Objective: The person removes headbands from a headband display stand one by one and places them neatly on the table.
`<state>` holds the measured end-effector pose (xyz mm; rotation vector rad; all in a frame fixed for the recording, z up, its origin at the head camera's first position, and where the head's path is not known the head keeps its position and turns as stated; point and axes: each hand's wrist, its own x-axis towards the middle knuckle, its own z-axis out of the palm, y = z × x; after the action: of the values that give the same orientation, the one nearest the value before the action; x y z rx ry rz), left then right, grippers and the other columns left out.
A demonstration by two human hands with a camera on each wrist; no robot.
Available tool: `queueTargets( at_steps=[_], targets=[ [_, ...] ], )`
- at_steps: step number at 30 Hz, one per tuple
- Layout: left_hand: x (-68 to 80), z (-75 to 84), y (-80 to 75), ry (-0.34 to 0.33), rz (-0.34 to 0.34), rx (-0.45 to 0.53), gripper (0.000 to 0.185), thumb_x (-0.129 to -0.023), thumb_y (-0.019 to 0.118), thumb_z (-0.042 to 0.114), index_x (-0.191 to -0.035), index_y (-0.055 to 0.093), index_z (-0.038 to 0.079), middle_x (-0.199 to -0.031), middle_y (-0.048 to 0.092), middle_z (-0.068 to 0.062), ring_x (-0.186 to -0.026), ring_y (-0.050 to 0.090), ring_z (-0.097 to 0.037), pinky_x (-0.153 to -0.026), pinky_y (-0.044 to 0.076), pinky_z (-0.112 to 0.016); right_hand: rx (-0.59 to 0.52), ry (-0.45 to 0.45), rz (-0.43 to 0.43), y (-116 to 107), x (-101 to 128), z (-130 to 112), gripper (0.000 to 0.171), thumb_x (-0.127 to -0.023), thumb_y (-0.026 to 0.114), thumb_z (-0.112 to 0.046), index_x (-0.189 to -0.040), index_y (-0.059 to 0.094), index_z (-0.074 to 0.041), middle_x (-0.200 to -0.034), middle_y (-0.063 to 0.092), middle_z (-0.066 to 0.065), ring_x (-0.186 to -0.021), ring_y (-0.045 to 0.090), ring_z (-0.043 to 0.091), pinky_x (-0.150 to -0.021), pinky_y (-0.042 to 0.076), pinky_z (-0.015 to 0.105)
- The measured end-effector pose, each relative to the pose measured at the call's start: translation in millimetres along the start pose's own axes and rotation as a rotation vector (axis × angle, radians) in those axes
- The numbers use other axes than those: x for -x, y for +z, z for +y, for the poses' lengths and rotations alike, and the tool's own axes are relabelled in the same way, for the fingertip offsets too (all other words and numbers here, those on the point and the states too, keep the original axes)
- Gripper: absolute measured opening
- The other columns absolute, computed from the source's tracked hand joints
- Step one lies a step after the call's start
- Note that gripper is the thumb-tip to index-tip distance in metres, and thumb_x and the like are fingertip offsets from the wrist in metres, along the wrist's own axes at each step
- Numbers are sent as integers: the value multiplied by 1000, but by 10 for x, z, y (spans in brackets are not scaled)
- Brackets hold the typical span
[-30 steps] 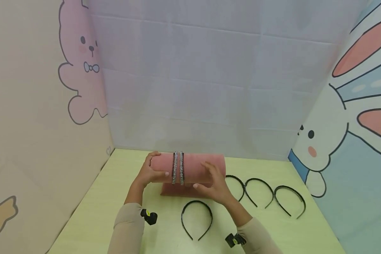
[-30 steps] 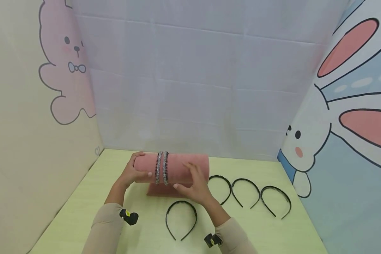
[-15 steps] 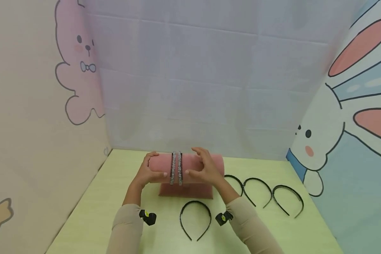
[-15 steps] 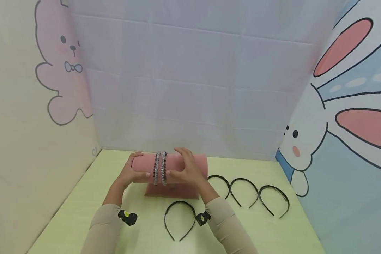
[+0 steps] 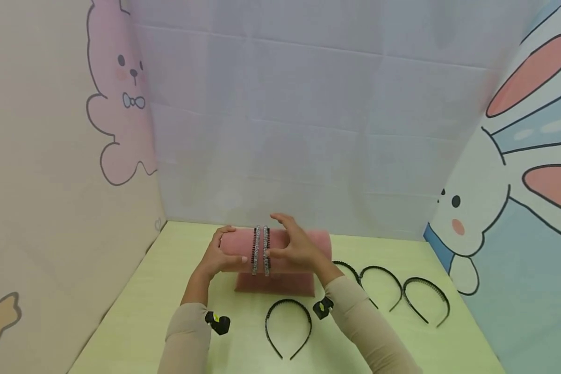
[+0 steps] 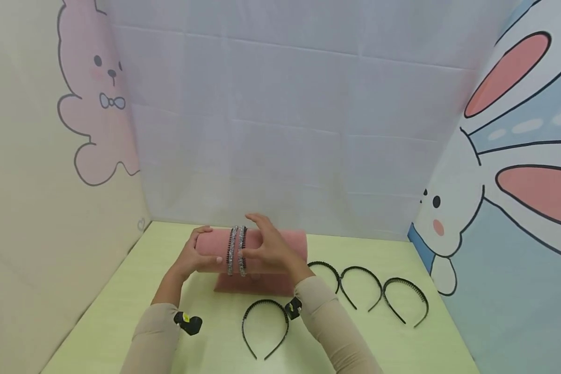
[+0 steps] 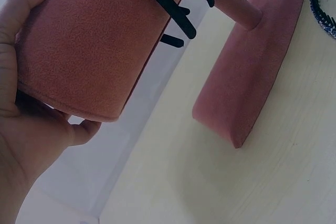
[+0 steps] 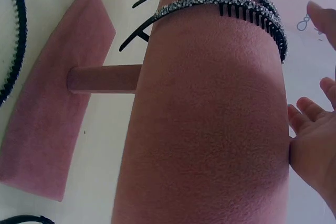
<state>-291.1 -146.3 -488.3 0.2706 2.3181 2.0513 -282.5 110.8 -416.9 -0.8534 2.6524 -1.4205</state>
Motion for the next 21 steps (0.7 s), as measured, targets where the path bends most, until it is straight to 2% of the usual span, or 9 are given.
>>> queueTargets(
  at_steps=[4, 11, 17, 21],
  targets=[
    [17, 0, -16, 0, -3, -1, 91, -59, 89, 9, -132, 38, 24, -148, 22, 0, -108, 46, -38, -79, 47, -44, 36, 2, -66, 4, -74, -27, 93, -72, 82, -31, -146, 27, -22, -147, 27, -1, -133, 26, 19, -103, 26, 45],
    [18, 24, -30, 36, -16, 8, 91, -62, 86, 5, -136, 35, 19, -148, 21, -2, -108, 46, -39, -79, 46, -44, 120, 29, -119, -4, -148, -16, 96, -70, 81, -40, -147, 26, -23, -145, 33, 3, -127, 36, 22, -101, 30, 41],
    [-14, 11, -11, 35, -25, 40, 93, -61, 87, 4, -137, 34, 17, -144, 27, -7, -104, 48, -36, -76, 48, -42, 305, 18, -146, -20, -229, 21, 99, -68, 79, -48, -147, 28, -19, -143, 37, 2, -128, 34, 21, -103, 26, 41],
    [62, 137, 20, 31, -33, 39, 92, -61, 86, 3, -136, 34, 14, -148, 21, -8, -107, 46, -38, -79, 46, -43, 451, 21, -178, 4, -222, 20, 102, -65, 77, -57, -147, 28, -21, -141, 39, 1, -129, 32, 21, -104, 22, 43]
  ],
)
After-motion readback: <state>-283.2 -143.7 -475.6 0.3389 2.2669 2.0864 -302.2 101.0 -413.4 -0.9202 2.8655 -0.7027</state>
